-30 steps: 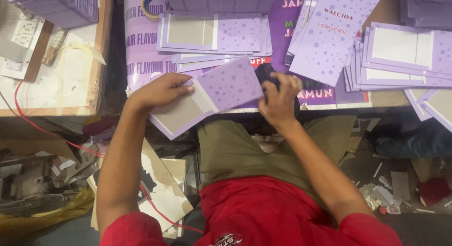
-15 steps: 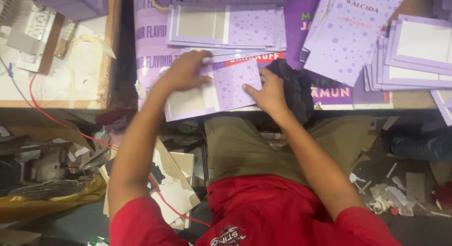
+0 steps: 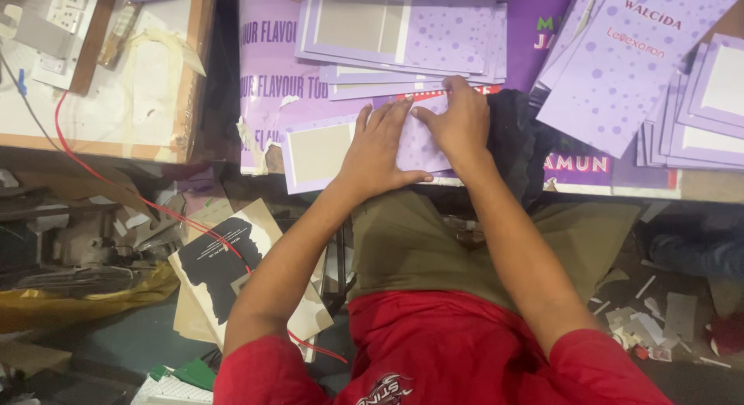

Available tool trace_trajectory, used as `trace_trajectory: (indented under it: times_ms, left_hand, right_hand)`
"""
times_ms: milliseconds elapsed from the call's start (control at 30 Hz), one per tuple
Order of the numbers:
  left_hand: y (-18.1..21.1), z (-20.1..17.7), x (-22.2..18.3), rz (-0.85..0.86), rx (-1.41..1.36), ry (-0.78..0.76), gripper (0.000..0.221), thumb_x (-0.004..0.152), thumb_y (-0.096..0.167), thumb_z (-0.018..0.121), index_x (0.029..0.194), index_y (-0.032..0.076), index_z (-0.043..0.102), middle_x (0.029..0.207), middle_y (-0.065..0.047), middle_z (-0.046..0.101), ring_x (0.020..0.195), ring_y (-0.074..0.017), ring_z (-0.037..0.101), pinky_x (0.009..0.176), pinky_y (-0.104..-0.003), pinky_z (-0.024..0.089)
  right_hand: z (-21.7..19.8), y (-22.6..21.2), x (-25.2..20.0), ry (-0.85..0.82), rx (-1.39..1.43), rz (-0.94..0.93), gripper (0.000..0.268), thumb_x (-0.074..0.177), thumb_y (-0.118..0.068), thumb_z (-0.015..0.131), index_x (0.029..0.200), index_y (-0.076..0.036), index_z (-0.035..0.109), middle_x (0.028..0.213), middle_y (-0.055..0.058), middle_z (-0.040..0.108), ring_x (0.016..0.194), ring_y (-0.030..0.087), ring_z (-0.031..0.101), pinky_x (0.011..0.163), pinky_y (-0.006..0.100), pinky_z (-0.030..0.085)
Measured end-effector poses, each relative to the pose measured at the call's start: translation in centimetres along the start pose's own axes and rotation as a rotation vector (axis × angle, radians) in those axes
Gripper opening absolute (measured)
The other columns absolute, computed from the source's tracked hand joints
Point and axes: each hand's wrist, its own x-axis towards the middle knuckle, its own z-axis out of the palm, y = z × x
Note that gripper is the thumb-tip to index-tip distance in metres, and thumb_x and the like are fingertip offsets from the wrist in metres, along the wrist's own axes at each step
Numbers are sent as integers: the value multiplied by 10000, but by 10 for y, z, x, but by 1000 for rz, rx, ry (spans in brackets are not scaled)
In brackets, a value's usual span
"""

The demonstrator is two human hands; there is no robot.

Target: The person repeatedly picks up a purple printed sheet and a white insert, places the insert inside the sheet, folds the sheet around it, and stacks the finished packs. The person handles the items one at a time and accumulates a growing stack of completed packs on the table.

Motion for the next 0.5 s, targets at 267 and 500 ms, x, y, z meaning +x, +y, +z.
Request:
trace_trajectory:
  times_ms: [267,500]
  left_hand:
    - [0,3,1,-11,-12,47,1228,669,612,848,1543,-40,283,1478,-246,519,1416,-429,436,1221,-616,232]
    - [1,-3,-1,-13,-94,5,1256,631,641,873,1530,-22,298,1446,-231,515,1400,-439,412,1226,-622,209]
  right_hand:
    - [-11,-1,-60,-69,91,-37,563,791,-175,847,1243,28,580,1003,269,715,930,467,694,788,523,550]
    - [-15,-2,-30,-86,-28,11,513,707,-266,917,1067,14,685,899,221,733,839,407,717,749,484,561]
